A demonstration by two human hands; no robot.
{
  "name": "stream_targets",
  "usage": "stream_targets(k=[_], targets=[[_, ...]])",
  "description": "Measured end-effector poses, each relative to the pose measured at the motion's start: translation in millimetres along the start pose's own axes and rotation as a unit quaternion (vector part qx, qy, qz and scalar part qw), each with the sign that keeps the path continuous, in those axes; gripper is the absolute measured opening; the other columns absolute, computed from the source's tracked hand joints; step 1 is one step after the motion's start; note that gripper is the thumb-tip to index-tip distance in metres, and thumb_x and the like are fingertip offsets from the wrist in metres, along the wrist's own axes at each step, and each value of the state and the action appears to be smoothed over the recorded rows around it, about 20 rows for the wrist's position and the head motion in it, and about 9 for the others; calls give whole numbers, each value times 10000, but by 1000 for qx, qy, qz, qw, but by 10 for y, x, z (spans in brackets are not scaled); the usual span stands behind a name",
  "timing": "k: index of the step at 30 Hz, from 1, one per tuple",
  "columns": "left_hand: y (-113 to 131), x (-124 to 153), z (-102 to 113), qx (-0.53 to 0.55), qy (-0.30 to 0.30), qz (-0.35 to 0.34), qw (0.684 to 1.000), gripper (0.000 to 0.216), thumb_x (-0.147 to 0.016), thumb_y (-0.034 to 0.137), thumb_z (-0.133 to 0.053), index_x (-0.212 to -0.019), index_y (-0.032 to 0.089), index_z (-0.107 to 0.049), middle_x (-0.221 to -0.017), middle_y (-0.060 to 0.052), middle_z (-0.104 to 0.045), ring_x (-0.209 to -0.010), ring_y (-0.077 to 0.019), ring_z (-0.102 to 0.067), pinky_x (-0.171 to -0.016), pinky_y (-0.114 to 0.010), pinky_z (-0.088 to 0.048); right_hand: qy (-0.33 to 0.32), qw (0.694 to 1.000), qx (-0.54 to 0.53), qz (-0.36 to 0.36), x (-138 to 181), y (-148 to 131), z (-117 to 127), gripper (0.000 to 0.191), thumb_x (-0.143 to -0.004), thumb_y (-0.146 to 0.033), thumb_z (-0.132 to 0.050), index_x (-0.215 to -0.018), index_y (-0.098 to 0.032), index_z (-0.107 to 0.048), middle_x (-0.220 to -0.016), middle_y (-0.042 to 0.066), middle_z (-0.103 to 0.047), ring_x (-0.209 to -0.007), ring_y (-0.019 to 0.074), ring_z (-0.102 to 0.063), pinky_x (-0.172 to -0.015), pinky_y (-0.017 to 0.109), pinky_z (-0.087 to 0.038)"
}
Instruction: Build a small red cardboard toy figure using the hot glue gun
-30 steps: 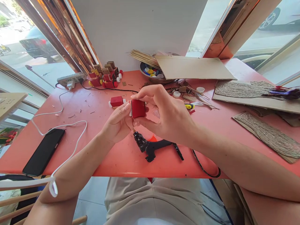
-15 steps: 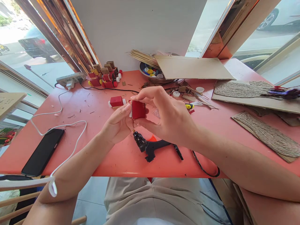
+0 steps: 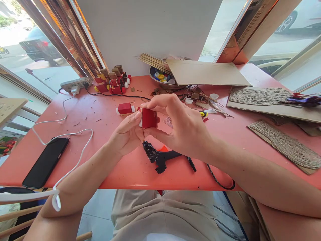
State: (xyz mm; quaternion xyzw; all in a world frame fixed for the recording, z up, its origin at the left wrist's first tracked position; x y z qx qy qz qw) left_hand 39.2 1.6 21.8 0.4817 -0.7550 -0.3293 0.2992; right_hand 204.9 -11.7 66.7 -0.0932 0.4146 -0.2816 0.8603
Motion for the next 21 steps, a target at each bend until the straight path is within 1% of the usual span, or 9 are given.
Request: stream_targets(k=[4,7,10,12,16,19,21], targets=[[-16,7,43,3,23,12,1000,89,-955,299,-776,-1001,224,-765,-895,-27,-836,-972,-224,-834,-788,-271,-656,3,1000,-12,12,-3,-8,-3,272,-1025,-206,-598,-1288,-255,-548,-1310,88,-740,-1204,244,-746,-1035,450,-644],[-19,9,50,10,31,15,999,100,-974,305,-752,-1040,230,-762,-868,-15,-829,-936,-215,-837,-787,-268,-658,2,1000,-9,13,-3,-7,-6,258,-1037,-207,-591,-1286,-254,-548,-1308,86,-742,-1202,236,-745,-1037,434,-638],[-11,9,14,15,14,13,1000,50,-958,267,-762,-967,218,-760,-819,-3,-816,-868,-193,-830,-747,-242,-645,-1,1000,-2,17,-2,0,-13,248,-1045,-209,-588,-1287,-246,-552,-1308,88,-746,-1193,234,-744,-1025,424,-639],[-6,8,-11,17,2,13,1000,63,-942,256,-780,-911,211,-749,-795,5,-807,-847,-186,-826,-747,-236,-643,6,999,0,32,2,4,-17,246,-1050,-196,-583,-1291,-239,-553,-1302,87,-751,-1175,229,-745,-1015,418,-641],[-4,5,-21,12,-10,11,1000,109,-918,294,-815,-899,217,-740,-784,11,-795,-924,-211,-834,-829,-268,-658,36,997,9,61,28,21,-15,244,-1045,-213,-631,-1276,-252,-565,-1242,60,-775,-1080,221,-764,-974,398,-652],[-8,4,-11,-1,-15,5,1000,115,-912,313,-814,-900,223,-743,-814,-1,-805,-987,-233,-833,-854,-286,-661,32,999,14,39,46,47,-23,261,-1033,-225,-655,-1279,-285,-592,-1219,48,-781,-1094,248,-769,-981,422,-650],[-12,4,-9,-9,-15,-1,1000,127,-909,328,-812,-886,226,-741,-818,-3,-804,-994,-237,-831,-850,-293,-665,35,998,16,40,45,42,-23,253,-1029,-207,-659,-1260,-287,-597,-1219,48,-784,-1102,249,-768,-987,421,-645]])
Point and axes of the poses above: each hand's wrist, its own x-axis away from the middle knuckle, its own z-axis out of the back of the hand, y = z × x, the point moved 3 cm from there along -x, towards the middle knuckle
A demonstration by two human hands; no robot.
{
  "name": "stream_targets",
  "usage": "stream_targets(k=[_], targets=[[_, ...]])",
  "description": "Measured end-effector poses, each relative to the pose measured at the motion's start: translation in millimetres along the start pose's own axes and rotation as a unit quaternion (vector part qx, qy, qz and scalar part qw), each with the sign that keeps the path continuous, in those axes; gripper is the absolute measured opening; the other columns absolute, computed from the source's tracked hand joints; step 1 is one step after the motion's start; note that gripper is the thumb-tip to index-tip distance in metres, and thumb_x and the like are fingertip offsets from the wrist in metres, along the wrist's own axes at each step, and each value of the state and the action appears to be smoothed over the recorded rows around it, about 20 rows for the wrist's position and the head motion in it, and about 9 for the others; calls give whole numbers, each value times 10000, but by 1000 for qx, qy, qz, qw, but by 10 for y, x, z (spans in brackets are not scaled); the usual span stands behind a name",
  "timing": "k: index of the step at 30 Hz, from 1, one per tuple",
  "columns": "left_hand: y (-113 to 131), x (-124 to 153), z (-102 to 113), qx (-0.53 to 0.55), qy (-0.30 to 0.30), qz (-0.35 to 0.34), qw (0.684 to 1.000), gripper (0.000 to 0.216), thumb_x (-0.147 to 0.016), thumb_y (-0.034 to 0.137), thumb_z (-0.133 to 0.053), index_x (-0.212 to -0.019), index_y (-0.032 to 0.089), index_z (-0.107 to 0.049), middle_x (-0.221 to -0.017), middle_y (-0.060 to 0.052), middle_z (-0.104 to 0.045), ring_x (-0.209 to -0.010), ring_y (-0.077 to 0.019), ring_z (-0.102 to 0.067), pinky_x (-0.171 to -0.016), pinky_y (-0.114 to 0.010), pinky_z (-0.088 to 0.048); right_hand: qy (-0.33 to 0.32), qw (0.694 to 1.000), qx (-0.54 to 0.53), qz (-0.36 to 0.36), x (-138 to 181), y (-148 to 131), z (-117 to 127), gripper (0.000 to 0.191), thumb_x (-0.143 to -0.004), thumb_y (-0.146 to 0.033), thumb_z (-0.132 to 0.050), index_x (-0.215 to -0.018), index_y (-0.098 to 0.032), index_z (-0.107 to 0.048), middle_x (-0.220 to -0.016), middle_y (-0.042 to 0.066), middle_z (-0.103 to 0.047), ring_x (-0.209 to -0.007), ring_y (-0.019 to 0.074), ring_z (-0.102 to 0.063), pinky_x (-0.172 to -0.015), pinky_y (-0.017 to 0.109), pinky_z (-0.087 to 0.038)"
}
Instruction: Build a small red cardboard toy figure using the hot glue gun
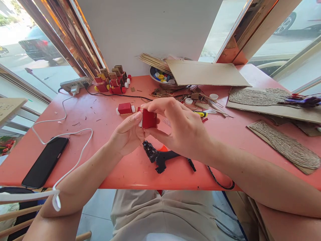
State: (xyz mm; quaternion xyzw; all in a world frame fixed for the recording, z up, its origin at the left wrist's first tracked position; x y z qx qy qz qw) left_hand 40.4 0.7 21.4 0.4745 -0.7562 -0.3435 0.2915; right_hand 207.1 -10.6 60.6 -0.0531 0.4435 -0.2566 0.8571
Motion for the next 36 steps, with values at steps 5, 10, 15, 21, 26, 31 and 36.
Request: stream_targets(k=[5,10,15,21,26,31,36], targets=[[0,-1,-19,-15,-2,-15,1000,179,-871,352,-853,-831,229,-729,-769,14,-775,-854,-199,-814,-787,-279,-668,13,999,0,52,-51,-64,22,121,-1044,-173,-648,-1129,-244,-599,-1136,56,-797,-1107,216,-757,-990,372,-637],[3,-4,-8,-13,14,-22,1000,170,-852,329,-883,-871,235,-743,-803,31,-774,-773,-145,-771,-715,-242,-645,2,997,21,73,-77,-84,33,86,-1084,-200,-606,-1023,-256,-629,-1122,52,-814,-1125,211,-746,-1021,384,-628],[7,-2,2,-26,30,-26,999,183,-861,341,-883,-862,232,-737,-796,38,-750,-714,-116,-725,-685,-226,-633,-1,996,36,76,-75,-66,23,122,-1082,-198,-604,-992,-269,-645,-1164,59,-824,-1130,217,-745,-1014,401,-634],[9,6,-16,-27,38,-17,999,136,-910,322,-832,-868,236,-736,-817,39,-754,-745,-120,-739,-730,-236,-648,-5,995,45,85,-88,-71,20,134,-1095,-214,-589,-990,-270,-651,-1169,63,-824,-1133,213,-742,-1020,387,-625],[4,10,-44,0,36,-1,999,112,-945,285,-788,-864,232,-733,-797,43,-760,-719,-105,-735,-711,-212,-634,-5,995,44,89,-86,-73,23,146,-1109,-231,-568,-1000,-266,-660,-1175,65,-821,-1154,209,-727,-1017,381,-616],[-2,18,-72,26,34,11,999,134,-951,266,-784,-845,214,-721,-781,42,-742,-703,-97,-718,-690,-203,-616,-12,997,35,71,-75,-60,18,96,-1083,-228,-618,-1021,-271,-677,-1187,61,-819,-1166,223,-723,-1031,405,-609],[4,21,-108,40,36,11,999,144,-933,224,-797,-820,190,-715,-754,36,-719,-653,-81,-679,-646,-181,-587,1,996,28,86,-79,-74,25,106,-1076,-197,-625,-996,-253,-667,-1185,66,-823,-1153,208,-732,-1036,373,-606]])
Point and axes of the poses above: each hand's wrist, its own x-axis away from the middle knuckle, its own z-axis out of the back of the hand, y = z × x, the point moved 3 cm from there along -x, towards the middle knuckle
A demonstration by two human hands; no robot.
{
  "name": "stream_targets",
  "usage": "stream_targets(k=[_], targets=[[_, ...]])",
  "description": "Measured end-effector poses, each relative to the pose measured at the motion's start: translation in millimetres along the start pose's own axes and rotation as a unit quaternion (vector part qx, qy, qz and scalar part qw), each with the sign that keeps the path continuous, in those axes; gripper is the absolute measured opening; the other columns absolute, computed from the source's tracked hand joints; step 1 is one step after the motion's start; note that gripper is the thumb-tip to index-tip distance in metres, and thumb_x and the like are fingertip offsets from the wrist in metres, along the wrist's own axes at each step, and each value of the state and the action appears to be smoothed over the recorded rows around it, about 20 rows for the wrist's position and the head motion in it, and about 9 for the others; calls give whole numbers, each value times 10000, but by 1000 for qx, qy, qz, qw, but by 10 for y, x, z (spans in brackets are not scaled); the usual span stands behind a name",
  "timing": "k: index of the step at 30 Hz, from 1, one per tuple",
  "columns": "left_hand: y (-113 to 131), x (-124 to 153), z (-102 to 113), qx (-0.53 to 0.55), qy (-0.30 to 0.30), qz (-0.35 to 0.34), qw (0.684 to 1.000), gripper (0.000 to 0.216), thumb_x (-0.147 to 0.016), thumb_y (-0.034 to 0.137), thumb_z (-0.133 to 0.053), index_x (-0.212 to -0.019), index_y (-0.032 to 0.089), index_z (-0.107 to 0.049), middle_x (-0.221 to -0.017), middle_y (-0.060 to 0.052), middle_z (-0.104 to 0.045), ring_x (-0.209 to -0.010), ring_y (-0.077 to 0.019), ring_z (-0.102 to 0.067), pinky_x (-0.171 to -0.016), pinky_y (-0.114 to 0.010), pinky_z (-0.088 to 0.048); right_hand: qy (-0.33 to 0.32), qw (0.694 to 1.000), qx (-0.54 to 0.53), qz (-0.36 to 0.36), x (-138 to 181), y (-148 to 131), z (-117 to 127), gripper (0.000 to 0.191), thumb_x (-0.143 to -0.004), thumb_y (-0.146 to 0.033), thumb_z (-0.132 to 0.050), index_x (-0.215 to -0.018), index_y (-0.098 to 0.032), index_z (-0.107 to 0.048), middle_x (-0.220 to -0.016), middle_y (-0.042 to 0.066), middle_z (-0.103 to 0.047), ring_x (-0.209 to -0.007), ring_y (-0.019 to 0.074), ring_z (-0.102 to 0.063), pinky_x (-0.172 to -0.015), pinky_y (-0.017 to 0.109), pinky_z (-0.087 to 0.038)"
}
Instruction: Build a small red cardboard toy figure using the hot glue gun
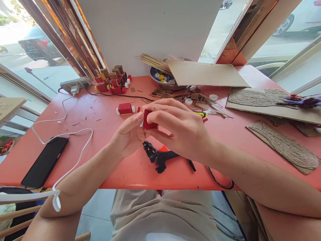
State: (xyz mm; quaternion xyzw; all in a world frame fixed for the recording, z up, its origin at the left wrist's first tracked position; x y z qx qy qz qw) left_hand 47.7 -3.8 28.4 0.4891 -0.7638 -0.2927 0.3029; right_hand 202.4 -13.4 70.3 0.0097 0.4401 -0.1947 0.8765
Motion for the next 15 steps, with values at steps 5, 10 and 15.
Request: stream_targets(k=[5,10,15], targets=[[4,-12,14,-24,-9,-20,999,182,-841,279,-894,-824,207,-729,-766,40,-706,-667,-97,-665,-633,-198,-584,-8,1000,6,-5,5,-1,0,103,-1073,-212,-625,-1017,-273,-686,-1180,57,-823,-1152,223,-735,-1036,405,-621],[10,-26,56,-83,-24,-41,995,254,-807,383,-920,-840,222,-726,-746,32,-675,-671,-117,-650,-638,-233,-578,0,1000,13,-6,15,5,-13,121,-1067,-200,-637,-988,-274,-690,-1192,63,-837,-1155,225,-753,-1026,408,-639],[119,-48,73,-167,-29,-122,978,513,-622,560,-1031,-856,230,-716,-729,28,-675,-683,-141,-649,-629,-257,-550,-12,999,-42,-12,-5,71,57,104,-1044,-331,-717,-1006,-235,-731,-1199,104,-841,-1202,265,-766,-1034,434,-641]])
Point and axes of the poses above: each hand's wrist, its own x-axis away from the middle knuckle, its own z-axis out of the back of the hand, y = z × x, the point moved 3 cm from there along -x, towards the middle knuckle
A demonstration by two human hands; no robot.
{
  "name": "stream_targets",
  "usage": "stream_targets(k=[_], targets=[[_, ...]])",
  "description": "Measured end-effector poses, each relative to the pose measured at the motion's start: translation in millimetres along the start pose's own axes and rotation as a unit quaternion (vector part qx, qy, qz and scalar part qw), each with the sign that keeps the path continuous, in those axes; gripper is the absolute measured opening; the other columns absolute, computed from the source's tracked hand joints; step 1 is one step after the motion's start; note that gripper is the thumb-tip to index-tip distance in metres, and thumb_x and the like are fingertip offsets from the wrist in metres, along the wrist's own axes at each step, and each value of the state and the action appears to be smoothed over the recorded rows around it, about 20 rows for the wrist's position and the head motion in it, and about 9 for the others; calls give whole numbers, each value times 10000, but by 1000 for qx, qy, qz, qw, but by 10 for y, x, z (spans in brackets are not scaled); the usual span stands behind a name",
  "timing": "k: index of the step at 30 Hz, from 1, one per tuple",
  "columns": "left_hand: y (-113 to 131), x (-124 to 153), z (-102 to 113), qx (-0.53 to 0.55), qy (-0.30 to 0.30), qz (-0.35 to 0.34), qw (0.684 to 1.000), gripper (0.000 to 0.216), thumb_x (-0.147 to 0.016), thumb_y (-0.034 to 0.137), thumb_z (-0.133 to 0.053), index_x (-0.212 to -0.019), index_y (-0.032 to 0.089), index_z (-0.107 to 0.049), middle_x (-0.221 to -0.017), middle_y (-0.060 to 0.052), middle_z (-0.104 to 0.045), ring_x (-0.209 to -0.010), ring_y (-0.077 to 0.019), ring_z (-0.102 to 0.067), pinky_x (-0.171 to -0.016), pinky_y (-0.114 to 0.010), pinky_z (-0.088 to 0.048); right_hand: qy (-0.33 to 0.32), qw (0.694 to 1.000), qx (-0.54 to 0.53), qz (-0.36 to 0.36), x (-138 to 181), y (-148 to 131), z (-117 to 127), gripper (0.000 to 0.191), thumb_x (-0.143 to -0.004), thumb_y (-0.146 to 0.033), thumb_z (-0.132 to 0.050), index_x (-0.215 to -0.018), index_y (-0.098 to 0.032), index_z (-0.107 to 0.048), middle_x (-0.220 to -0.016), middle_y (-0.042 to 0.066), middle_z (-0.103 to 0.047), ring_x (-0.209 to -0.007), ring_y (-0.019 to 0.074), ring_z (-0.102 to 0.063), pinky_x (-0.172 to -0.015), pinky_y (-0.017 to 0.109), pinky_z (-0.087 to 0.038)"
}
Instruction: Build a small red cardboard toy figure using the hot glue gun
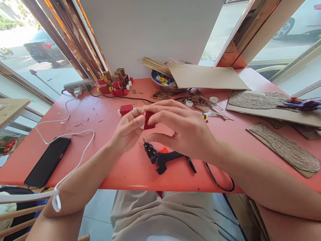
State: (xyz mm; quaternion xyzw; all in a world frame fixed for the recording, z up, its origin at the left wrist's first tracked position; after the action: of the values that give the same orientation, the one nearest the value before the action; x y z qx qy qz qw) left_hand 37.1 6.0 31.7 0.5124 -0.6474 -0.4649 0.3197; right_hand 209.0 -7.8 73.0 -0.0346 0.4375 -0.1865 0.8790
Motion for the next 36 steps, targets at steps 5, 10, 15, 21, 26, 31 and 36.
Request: stream_targets(k=[5,10,15,21,26,31,36], targets=[[106,-14,55,-110,56,-134,983,594,-554,582,-1057,-829,240,-657,-786,5,-725,-729,-167,-686,-708,-303,-566,9,994,-44,-103,-55,120,146,168,-1036,-387,-708,-1028,-234,-776,-1186,91,-829,-1189,281,-779,-970,438,-644],[155,43,56,-212,119,-242,939,557,-564,469,-1070,-824,268,-621,-846,7,-719,-848,-198,-709,-868,-359,-579,18,995,-23,-98,-79,163,152,133,-1023,-304,-675,-974,-242,-782,-1083,72,-818,-1063,246,-775,-925,424,-633],[161,76,77,-258,138,-258,921,543,-590,410,-1054,-859,283,-599,-880,6,-702,-881,-218,-703,-901,-398,-579,24,999,10,-42,-46,175,94,217,-1013,-170,-606,-1014,-276,-796,-1059,56,-796,-994,211,-754,-864,394,-621],[163,82,75,-259,137,-248,923,542,-584,427,-1060,-841,283,-605,-877,0,-723,-873,-229,-713,-900,-413,-582,15,999,46,1,-7,211,68,312,-1006,-113,-569,-1053,-319,-799,-1047,42,-783,-989,209,-729,-914,426,-606],[169,88,71,-282,129,-254,916,531,-581,348,-1060,-859,278,-613,-891,13,-712,-896,-220,-710,-893,-396,-570,22,998,53,18,-2,212,66,300,-999,-98,-585,-1041,-323,-779,-1053,31,-792,-1008,208,-726,-908,405,-589],[230,131,43,-316,130,-261,903,450,-644,278,-1033,-855,286,-636,-924,-2,-723,-962,-246,-704,-943,-417,-555,33,996,69,49,9,206,33,300,-1012,-91,-588,-1077,-321,-769,-1035,28,-803,-984,199,-740,-892,387,-586],[258,135,75,-321,163,-254,898,445,-612,235,-1036,-833,276,-652,-880,-7,-704,-937,-251,-684,-944,-416,-551,19,996,74,46,34,240,-2,327,-1015,-107,-574,-1127,-336,-779,-1042,31,-818,-1002,210,-754,-900,410,-610]])
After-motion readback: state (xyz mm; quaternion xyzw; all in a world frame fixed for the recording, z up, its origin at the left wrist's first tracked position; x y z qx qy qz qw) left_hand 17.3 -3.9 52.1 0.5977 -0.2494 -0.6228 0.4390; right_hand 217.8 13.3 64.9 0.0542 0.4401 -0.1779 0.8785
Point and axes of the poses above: each hand's wrist, its own x-axis away from the middle knuckle, its own z-axis out of the back of the hand, y = z × x, the point moved 3 cm from there along -x, towards the middle knuckle
